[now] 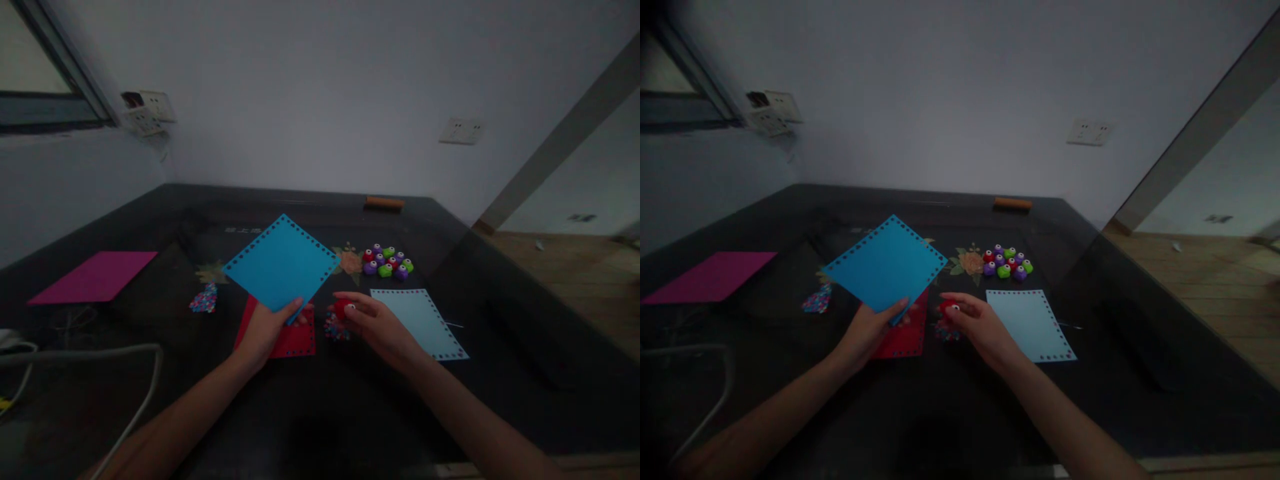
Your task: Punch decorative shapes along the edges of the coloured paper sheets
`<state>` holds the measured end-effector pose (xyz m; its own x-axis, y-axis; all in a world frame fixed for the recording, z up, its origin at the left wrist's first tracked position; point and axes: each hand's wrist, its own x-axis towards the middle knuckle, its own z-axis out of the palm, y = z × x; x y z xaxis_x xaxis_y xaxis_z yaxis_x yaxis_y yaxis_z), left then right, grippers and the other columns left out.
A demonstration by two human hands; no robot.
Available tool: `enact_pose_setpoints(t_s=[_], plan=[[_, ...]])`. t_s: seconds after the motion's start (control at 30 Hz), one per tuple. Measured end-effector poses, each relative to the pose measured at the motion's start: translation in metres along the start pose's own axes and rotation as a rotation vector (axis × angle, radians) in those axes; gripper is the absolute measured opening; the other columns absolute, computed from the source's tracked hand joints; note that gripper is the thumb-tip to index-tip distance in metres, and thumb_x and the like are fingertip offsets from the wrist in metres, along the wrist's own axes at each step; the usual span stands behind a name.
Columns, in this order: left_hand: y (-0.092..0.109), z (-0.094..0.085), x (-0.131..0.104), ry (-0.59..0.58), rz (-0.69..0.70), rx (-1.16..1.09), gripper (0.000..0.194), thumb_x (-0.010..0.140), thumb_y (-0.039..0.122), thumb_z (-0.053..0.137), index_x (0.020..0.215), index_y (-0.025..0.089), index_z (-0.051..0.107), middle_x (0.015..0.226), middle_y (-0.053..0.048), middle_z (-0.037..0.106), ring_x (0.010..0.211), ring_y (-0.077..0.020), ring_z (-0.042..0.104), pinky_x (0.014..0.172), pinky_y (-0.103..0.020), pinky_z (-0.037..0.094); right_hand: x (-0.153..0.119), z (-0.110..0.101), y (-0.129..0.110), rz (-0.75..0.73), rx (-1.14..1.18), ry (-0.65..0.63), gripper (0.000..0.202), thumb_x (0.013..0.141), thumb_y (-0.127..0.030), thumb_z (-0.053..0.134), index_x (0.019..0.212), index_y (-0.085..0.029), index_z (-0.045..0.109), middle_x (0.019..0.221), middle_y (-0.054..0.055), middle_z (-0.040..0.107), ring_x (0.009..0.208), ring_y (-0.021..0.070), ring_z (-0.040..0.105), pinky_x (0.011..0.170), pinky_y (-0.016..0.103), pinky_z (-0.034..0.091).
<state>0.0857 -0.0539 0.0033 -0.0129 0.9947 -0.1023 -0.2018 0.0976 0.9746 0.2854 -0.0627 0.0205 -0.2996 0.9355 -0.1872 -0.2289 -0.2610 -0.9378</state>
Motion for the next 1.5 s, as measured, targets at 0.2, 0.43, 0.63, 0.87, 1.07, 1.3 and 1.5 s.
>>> enact_pose_setpoints(t_s=[0.2, 0.43, 0.63, 0.87, 1.07, 1.3, 1.5], plan=[[-0.004, 0.027, -0.015, -0.025, -0.056, 0.103, 0.023, 0.072, 0.037, 0.068, 0.075, 0.014, 0.063, 0.06, -0.002, 0.069, 0.042, -0.0115, 0.054, 0.047, -0.024, 0.044, -0.003, -0.004, 0.012, 0.025, 0.086, 0.111, 0.041, 0.06, -0.029, 0.081, 0.096, -0.019, 0.065, 0.081, 0.001, 0.067, 0.075, 0.0136, 0.062, 0.072, 0.028, 0.047], [0.0, 0.014, -0.018, -0.09, -0.059, 0.319, 0.027, 0.074, 0.039, 0.062, 0.061, 0.016, 0.067, 0.048, -0.002, 0.063, 0.045, -0.0153, 0.058, 0.053, -0.026, 0.047, -0.007, -0.001, 0.023, 0.094, 0.144, 0.091, 0.04, 0.06, -0.021, 0.08, 0.096, -0.02, 0.064, 0.082, 0.0, 0.065, 0.066, 0.011, 0.059, 0.058, 0.024, 0.047], [-0.001, 0.015, -0.02, -0.066, -0.085, 0.375, 0.021, 0.071, 0.035, 0.064, 0.059, 0.019, 0.068, 0.056, -0.006, 0.069, 0.049, -0.0195, 0.062, 0.053, -0.029, 0.048, -0.006, 0.004, 0.027, 0.113, 0.208, 0.121, 0.034, 0.055, -0.017, 0.081, 0.085, -0.019, 0.064, 0.076, -0.001, 0.064, 0.062, 0.0103, 0.058, 0.056, 0.023, 0.048], [-0.003, 0.019, -0.022, -0.028, -0.093, 0.374, 0.02, 0.067, 0.034, 0.066, 0.052, 0.021, 0.064, 0.053, -0.004, 0.068, 0.049, -0.0203, 0.063, 0.053, -0.03, 0.05, -0.009, 0.006, 0.023, 0.135, 0.221, 0.119, 0.034, 0.055, -0.018, 0.081, 0.082, -0.019, 0.061, 0.072, -0.002, 0.063, 0.06, 0.01, 0.059, 0.054, 0.021, 0.046], [-0.003, 0.018, -0.025, -0.022, -0.041, 0.447, 0.021, 0.066, 0.033, 0.066, 0.048, 0.023, 0.062, 0.052, -0.001, 0.067, 0.052, -0.0205, 0.064, 0.059, -0.031, 0.052, -0.01, 0.006, 0.022, 0.113, 0.215, 0.128, 0.034, 0.055, -0.02, 0.082, 0.079, -0.019, 0.058, 0.069, -0.004, 0.061, 0.06, 0.0097, 0.058, 0.05, 0.019, 0.043], [-0.005, 0.017, -0.025, -0.034, 0.024, 0.487, 0.015, 0.068, 0.031, 0.065, 0.054, 0.025, 0.067, 0.057, -0.001, 0.07, 0.058, -0.0218, 0.065, 0.071, -0.034, 0.052, -0.011, 0.009, 0.021, 0.068, 0.18, 0.128, 0.033, 0.058, -0.021, 0.081, 0.082, -0.02, 0.059, 0.072, -0.003, 0.06, 0.062, 0.0102, 0.054, 0.05, 0.02, 0.042], [-0.008, 0.017, -0.027, -0.03, 0.033, 0.541, 0.017, 0.067, 0.032, 0.066, 0.05, 0.026, 0.066, 0.055, 0.0, 0.069, 0.056, -0.0216, 0.064, 0.067, -0.033, 0.05, -0.012, 0.012, 0.021, 0.034, 0.162, 0.101, 0.032, 0.058, -0.022, 0.08, 0.086, -0.022, 0.063, 0.072, -0.003, 0.059, 0.064, 0.0115, 0.053, 0.057, 0.024, 0.045]])
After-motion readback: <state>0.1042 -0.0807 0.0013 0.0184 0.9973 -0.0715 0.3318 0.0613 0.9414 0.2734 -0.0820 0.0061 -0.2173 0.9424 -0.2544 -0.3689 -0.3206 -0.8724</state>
